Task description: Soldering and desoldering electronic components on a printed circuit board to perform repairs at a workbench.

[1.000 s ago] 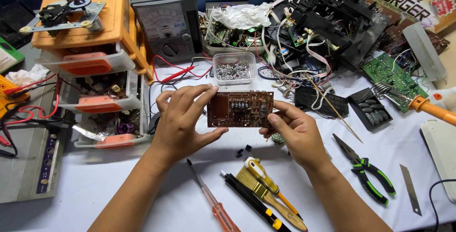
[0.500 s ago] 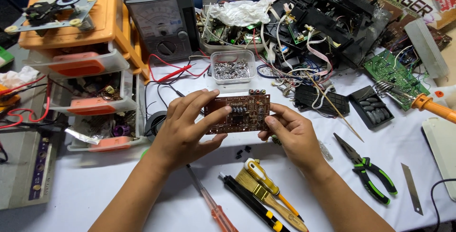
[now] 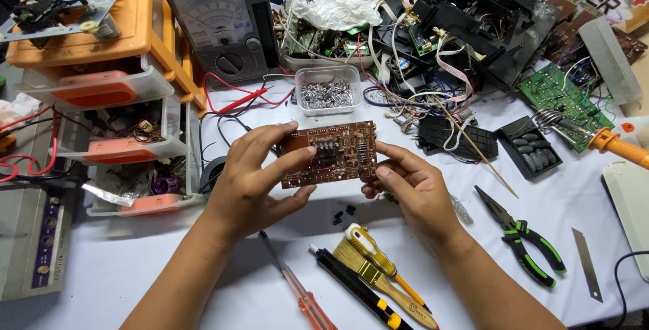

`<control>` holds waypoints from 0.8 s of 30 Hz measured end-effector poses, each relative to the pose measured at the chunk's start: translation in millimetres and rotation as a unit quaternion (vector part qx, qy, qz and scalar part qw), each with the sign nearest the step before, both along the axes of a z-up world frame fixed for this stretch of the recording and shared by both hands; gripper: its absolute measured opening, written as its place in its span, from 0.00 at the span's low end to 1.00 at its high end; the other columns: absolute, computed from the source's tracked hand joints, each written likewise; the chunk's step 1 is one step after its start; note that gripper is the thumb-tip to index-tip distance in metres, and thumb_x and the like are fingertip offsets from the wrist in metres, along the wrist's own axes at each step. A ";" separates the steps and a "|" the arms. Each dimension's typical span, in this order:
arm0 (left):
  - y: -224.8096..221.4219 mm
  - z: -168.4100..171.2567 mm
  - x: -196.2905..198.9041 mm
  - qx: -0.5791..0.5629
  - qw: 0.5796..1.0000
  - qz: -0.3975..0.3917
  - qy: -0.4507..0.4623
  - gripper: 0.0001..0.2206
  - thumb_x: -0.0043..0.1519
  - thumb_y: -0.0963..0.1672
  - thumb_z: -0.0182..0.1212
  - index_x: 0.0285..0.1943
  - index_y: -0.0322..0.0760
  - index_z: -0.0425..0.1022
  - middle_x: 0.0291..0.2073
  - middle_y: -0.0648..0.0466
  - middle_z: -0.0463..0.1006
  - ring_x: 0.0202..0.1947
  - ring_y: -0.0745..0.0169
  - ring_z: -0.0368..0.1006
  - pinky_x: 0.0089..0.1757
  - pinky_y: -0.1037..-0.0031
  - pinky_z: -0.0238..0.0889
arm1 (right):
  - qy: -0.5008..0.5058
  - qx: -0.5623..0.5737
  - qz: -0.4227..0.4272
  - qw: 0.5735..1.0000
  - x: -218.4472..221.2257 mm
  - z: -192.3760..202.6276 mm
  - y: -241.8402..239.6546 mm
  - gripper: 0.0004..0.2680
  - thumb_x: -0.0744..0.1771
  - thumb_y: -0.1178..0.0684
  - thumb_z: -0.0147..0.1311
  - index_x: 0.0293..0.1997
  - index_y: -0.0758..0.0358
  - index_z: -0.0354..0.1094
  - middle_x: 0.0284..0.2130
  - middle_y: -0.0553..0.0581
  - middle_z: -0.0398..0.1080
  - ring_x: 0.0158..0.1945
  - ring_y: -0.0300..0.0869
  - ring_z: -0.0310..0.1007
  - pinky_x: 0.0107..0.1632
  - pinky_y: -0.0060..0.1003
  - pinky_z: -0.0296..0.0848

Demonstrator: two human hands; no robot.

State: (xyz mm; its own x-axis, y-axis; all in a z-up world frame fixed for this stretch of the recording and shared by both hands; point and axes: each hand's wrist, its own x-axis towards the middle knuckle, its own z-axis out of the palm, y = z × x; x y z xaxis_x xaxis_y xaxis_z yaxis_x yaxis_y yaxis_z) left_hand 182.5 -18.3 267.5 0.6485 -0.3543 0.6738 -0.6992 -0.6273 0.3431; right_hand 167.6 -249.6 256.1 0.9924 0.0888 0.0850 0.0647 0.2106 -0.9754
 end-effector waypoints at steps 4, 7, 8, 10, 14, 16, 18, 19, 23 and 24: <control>1.0 2.1 0.5 0.000 1.000 -0.004 0.008 0.24 0.40 0.44 0.70 0.48 0.50 0.72 0.50 0.48 0.69 0.52 0.48 0.63 0.49 0.62 0.55 | -0.011 -0.017 0.004 1.000 0.5 -4.9 -2.1 0.14 0.62 0.63 0.45 0.52 0.75 0.59 0.24 0.68 0.69 0.26 0.46 0.72 0.31 0.38 0.75; 0.1 0.9 0.7 0.002 1.000 -0.003 0.004 0.24 0.40 0.44 0.69 0.48 0.50 0.73 0.50 0.49 0.68 0.52 0.48 0.63 0.49 0.62 0.55 | -0.016 -0.014 0.005 1.000 0.2 -6.3 -3.4 0.14 0.62 0.63 0.45 0.52 0.75 0.59 0.23 0.67 0.69 0.26 0.45 0.72 0.31 0.38 0.75; 0.0 0.6 0.6 0.002 1.000 -0.001 0.003 0.24 0.40 0.44 0.69 0.48 0.50 0.73 0.50 0.49 0.68 0.52 0.48 0.63 0.49 0.62 0.55 | -0.018 -0.011 0.007 1.000 0.1 -6.7 -3.6 0.14 0.62 0.64 0.45 0.52 0.75 0.59 0.23 0.67 0.69 0.26 0.45 0.72 0.31 0.38 0.75; 0.0 1.1 0.5 0.007 1.000 0.001 0.001 0.23 0.40 0.44 0.69 0.48 0.51 0.72 0.50 0.49 0.68 0.52 0.48 0.63 0.49 0.62 0.55 | -0.022 -0.017 0.008 1.000 0.6 -5.5 -3.8 0.14 0.62 0.64 0.45 0.52 0.75 0.59 0.23 0.67 0.69 0.26 0.45 0.72 0.31 0.38 0.75; 0.5 1.4 0.5 0.019 1.000 0.002 -0.004 0.24 0.40 0.44 0.69 0.49 0.50 0.72 0.50 0.49 0.69 0.51 0.49 0.63 0.49 0.62 0.56 | -0.026 -0.028 0.009 0.999 0.7 -5.9 -3.9 0.14 0.62 0.64 0.45 0.52 0.75 0.59 0.23 0.67 0.69 0.26 0.44 0.72 0.32 0.38 0.75; -0.1 1.6 0.1 0.014 1.000 0.001 -0.003 0.25 0.40 0.44 0.69 0.50 0.50 0.71 0.49 0.49 0.69 0.51 0.49 0.64 0.49 0.62 0.56 | -0.030 -0.027 0.008 0.999 1.5 -7.8 -3.9 0.14 0.62 0.64 0.45 0.52 0.75 0.59 0.23 0.67 0.69 0.26 0.44 0.72 0.31 0.38 0.75; -0.4 0.0 -0.4 0.010 1.000 0.001 0.000 0.27 0.40 0.44 0.69 0.52 0.50 0.70 0.49 0.49 0.69 0.50 0.49 0.64 0.49 0.62 0.56 | -0.033 -0.025 0.008 0.999 2.0 -10.6 -4.4 0.14 0.62 0.64 0.45 0.52 0.75 0.59 0.23 0.67 0.69 0.26 0.44 0.72 0.31 0.38 0.75; -0.9 -1.6 0.1 -0.001 1.000 0.001 -0.003 0.28 0.41 0.45 0.69 0.54 0.49 0.68 0.49 0.49 0.69 0.50 0.50 0.64 0.49 0.63 0.56 | -0.032 -0.027 0.005 0.999 2.6 -12.1 -5.3 0.13 0.62 0.64 0.45 0.52 0.75 0.59 0.24 0.67 0.69 0.28 0.45 0.72 0.32 0.38 0.75; -0.4 -4.4 1.7 -0.018 1.000 -0.002 -0.009 0.31 0.41 0.45 0.70 0.56 0.46 0.65 0.49 0.49 0.70 0.49 0.50 0.65 0.49 0.63 0.57 | -0.037 -0.039 -0.002 0.999 4.1 -16.3 -6.8 0.13 0.62 0.64 0.44 0.52 0.76 0.59 0.24 0.66 0.69 0.29 0.44 0.72 0.33 0.38 0.75; -0.1 -3.7 1.8 -0.018 1.000 -0.002 -0.010 0.31 0.41 0.45 0.70 0.56 0.46 0.65 0.49 0.49 0.70 0.49 0.50 0.65 0.49 0.63 0.57 | -0.038 -0.039 -0.002 0.999 4.1 -15.2 -6.6 0.13 0.62 0.64 0.44 0.52 0.76 0.59 0.24 0.66 0.69 0.29 0.44 0.72 0.33 0.38 0.75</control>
